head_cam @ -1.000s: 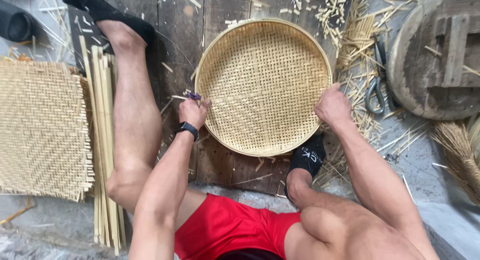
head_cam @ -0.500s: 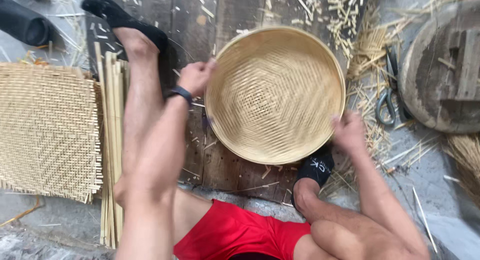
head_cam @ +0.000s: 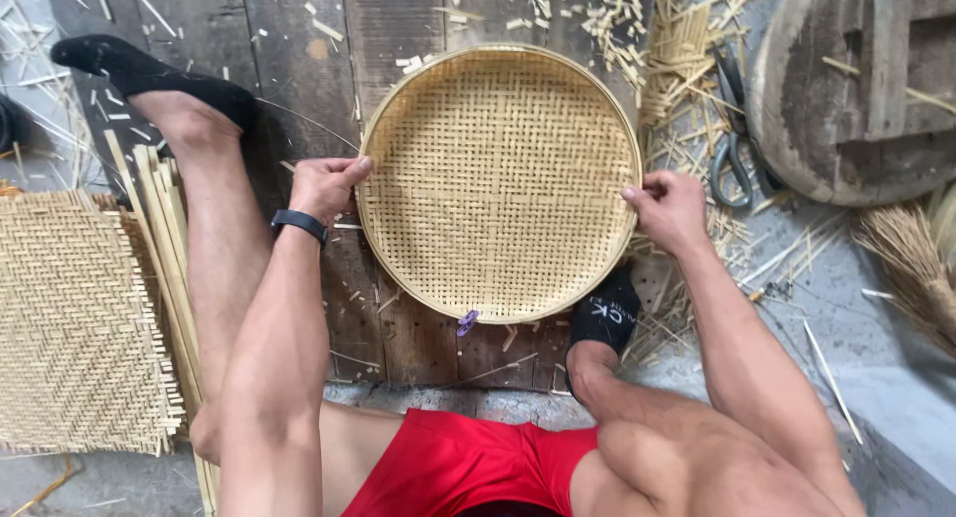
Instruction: The person assembles a round woven basket by placing a pre-woven mat into a circular frame, pressing the edges, and trimming excess strands with scissors. They then place a wooden press on top to hold the assembly.
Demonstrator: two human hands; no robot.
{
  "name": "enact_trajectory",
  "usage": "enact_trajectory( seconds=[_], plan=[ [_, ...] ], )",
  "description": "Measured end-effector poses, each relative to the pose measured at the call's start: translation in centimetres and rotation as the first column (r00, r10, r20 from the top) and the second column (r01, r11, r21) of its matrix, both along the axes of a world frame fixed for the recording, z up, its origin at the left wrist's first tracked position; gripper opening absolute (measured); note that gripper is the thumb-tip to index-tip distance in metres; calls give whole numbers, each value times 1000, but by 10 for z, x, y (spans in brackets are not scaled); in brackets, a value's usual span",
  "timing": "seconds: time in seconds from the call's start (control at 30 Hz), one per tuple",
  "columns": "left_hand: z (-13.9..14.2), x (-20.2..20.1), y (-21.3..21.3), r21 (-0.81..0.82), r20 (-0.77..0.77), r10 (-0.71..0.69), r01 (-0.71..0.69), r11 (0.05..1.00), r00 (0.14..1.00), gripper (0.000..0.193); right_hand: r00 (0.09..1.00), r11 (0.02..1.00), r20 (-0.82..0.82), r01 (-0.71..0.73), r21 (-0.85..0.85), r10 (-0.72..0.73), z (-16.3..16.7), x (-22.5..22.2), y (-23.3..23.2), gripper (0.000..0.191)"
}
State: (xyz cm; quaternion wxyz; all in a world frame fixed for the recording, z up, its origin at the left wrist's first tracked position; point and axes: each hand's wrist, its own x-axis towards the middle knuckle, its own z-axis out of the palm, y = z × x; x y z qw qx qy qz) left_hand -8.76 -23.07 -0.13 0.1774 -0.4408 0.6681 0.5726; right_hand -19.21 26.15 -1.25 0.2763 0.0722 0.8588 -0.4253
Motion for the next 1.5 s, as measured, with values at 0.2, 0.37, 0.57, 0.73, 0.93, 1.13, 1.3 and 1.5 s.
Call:
enact_trajectory(
  seconds=[0.2,0.37,0.57,0.73,0.93,1.13,1.3,1.5],
  plan=[
    [11,-4,10,15,-28,31,-30,999,999,34,997,995,29,-72,74,70,20,-11,-11,25],
    [-3,3,31,-130,-230,158,-191,973,960,40,988,993,-94,-121,16,122,28,-62,-28,31],
    [-8,2,40,-86,-285,251,-285,955,925,41,953,981,238,-168,-99,187,29,-117,-73,29],
    [87,-38,35,-603,-13,-163,123,788,987,58,945,963,-240,-251,-97,222,111,-111,-90,27],
    [275,-66,92,-901,-349,-902,176,397,253,62,535,772,-781,-626,-112,321,255,-55,-107,22],
    [349,-49,144,-878,-393,-903,221,425,173,32,503,763,-806,-638,-104,311,315,2,-121,37],
    [343,-30,150,-841,-460,-862,208,500,212,25,493,741,-823,-657,-139,282,311,13,-117,31],
    [304,-18,115,-881,-422,-870,110,460,256,9,316,846,-927,-533,2,200,269,1,-93,36]
  ],
)
